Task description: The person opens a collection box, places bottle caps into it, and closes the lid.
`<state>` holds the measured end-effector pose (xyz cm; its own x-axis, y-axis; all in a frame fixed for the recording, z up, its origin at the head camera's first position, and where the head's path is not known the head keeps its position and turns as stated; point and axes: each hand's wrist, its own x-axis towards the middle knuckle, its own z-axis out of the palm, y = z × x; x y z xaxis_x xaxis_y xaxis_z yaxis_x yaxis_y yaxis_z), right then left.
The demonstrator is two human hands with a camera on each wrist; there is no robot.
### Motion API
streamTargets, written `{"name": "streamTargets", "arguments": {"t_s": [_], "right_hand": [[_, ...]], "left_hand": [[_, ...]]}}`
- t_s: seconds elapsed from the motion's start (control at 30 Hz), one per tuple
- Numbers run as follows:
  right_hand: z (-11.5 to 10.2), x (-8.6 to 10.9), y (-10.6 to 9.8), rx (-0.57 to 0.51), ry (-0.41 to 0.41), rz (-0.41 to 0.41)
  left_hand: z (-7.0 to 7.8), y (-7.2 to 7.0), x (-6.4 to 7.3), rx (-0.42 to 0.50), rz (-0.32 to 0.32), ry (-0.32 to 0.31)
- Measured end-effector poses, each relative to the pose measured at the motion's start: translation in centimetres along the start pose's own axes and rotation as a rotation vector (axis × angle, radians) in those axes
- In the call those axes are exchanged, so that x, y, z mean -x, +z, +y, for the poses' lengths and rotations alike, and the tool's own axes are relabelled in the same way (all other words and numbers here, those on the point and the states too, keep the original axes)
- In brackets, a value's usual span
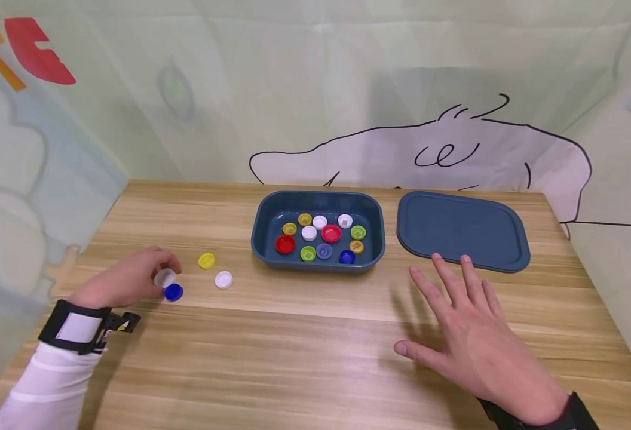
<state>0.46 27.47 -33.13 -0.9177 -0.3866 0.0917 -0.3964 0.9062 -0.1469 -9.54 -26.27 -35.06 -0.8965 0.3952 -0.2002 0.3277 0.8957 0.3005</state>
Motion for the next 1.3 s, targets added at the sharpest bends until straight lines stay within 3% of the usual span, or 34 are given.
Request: {"name": "streamTargets", "arguments": {"t_s": [0.27, 0.47, 0.77, 0.97, 1.3], "right_hand": [[0.0, 0.1, 0.0, 0.002, -0.002, 0.005], [0.1, 0.1, 0.0, -0.002, -0.004, 0.013], [0.1, 0.3, 0.0, -0.004, -0.009, 0.022], [0.1, 0.3, 0.1, 0.005, -0.004, 0.009], [0.3, 0.4, 0.1, 0.001, -0.005, 0.023]], "left_hand": [[0.4, -1.1, -0.1, 0.015, 0.018, 0.007], [2.0, -2.5, -0.9, -0.024, 0.058, 0.008], [6.8, -4.4, -3.2, -0.027, 0.158, 0.129], [10.5, -4.4, -5.7, -0.004, 0.198, 0.221], [15.6, -2.4, -9.8, -0.004, 0.128, 0.243]]}}
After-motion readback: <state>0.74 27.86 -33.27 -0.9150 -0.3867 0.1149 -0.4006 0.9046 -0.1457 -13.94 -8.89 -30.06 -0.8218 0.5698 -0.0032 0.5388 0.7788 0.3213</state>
